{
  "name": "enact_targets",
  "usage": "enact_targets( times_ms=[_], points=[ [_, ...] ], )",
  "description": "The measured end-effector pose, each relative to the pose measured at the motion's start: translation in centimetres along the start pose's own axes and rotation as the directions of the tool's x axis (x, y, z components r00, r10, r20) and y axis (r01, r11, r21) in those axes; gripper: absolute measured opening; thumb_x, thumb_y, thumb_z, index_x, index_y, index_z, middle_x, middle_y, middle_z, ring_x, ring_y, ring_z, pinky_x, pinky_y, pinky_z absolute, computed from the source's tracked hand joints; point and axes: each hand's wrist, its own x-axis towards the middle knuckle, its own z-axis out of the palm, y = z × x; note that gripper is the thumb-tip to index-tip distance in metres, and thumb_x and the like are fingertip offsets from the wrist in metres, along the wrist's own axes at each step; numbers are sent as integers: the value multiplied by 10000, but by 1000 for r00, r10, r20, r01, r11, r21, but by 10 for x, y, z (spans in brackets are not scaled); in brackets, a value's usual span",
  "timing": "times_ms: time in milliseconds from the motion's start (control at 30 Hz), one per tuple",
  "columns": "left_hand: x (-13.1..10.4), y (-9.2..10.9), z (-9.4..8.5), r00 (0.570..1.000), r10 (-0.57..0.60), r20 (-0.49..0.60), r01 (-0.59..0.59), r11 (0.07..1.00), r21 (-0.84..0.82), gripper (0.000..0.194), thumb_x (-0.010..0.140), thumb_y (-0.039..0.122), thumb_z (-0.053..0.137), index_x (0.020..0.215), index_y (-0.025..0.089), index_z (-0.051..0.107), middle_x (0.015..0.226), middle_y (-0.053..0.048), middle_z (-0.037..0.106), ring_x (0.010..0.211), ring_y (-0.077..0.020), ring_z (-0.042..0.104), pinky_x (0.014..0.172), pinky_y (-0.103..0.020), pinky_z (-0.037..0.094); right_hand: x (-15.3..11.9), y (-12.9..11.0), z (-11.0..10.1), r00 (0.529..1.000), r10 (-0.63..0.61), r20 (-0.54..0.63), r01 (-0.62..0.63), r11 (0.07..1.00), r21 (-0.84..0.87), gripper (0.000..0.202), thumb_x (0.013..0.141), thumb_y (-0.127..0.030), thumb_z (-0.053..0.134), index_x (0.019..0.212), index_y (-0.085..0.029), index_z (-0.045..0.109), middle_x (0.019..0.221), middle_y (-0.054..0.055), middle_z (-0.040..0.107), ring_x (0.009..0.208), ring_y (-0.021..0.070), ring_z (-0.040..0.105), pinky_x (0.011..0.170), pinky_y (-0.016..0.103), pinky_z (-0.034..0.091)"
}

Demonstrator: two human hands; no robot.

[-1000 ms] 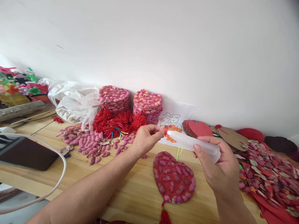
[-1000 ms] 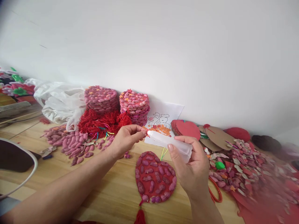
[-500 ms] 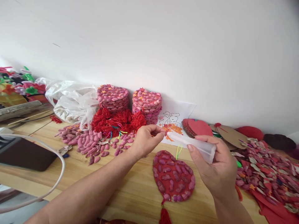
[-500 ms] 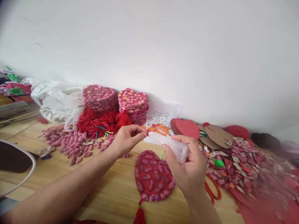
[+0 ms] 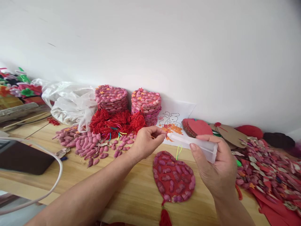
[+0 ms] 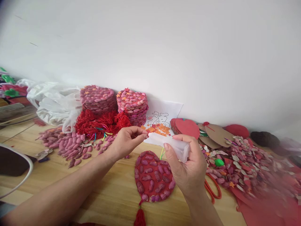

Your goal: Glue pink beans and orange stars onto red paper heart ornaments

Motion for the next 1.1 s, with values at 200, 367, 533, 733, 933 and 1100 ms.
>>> enact_targets(
  times_ms=[200,367,533,733,933,1100],
  points=[
    [-1,2,0,1000,18,4,-18,999,42,149,791,288,683,814,148,730,795,-32,736,674,-127,628,604,-218,462,0,0,-1,999,29,15,-29,1000,3,273,792,-412,740,947,-210,639,719,-14,607,538,100,494,475,224,395],
    [-1,2,0,999,39,-6,-39,997,59,139,791,274,684,818,146,732,802,-38,744,702,-134,642,625,-217,475,-2,4,-1,999,49,21,-49,999,5,294,787,-423,748,964,-214,640,737,-12,611,544,99,498,482,221,403],
    [-2,4,0,1000,25,0,-24,995,92,135,804,273,665,818,154,729,760,-22,722,617,-115,593,559,-214,458,-1,3,0,999,35,7,-35,999,22,269,797,-401,745,956,-212,637,729,-16,606,546,96,501,487,215,402],
    [-2,3,0,1000,23,3,-23,997,78,142,796,284,671,814,155,728,757,-21,714,616,-115,584,545,-214,440,-1,2,0,999,34,3,-34,999,10,262,797,-392,748,951,-209,642,735,-14,609,548,95,501,487,214,403],
    [-2,1,-1,1000,2,28,-4,999,50,158,797,303,681,802,152,724,780,-27,719,658,-121,596,600,-225,450,0,7,0,997,80,12,-80,993,87,287,781,-388,779,969,-216,647,743,-8,623,555,102,529,483,217,428],
    [-1,1,-3,990,-46,132,56,996,-68,250,798,396,715,829,148,721,745,-18,681,636,-101,545,600,-221,430,7,14,2,967,249,49,-245,866,435,279,775,-363,798,962,-218,650,642,-33,608,519,106,544,512,241,454]
  ],
)
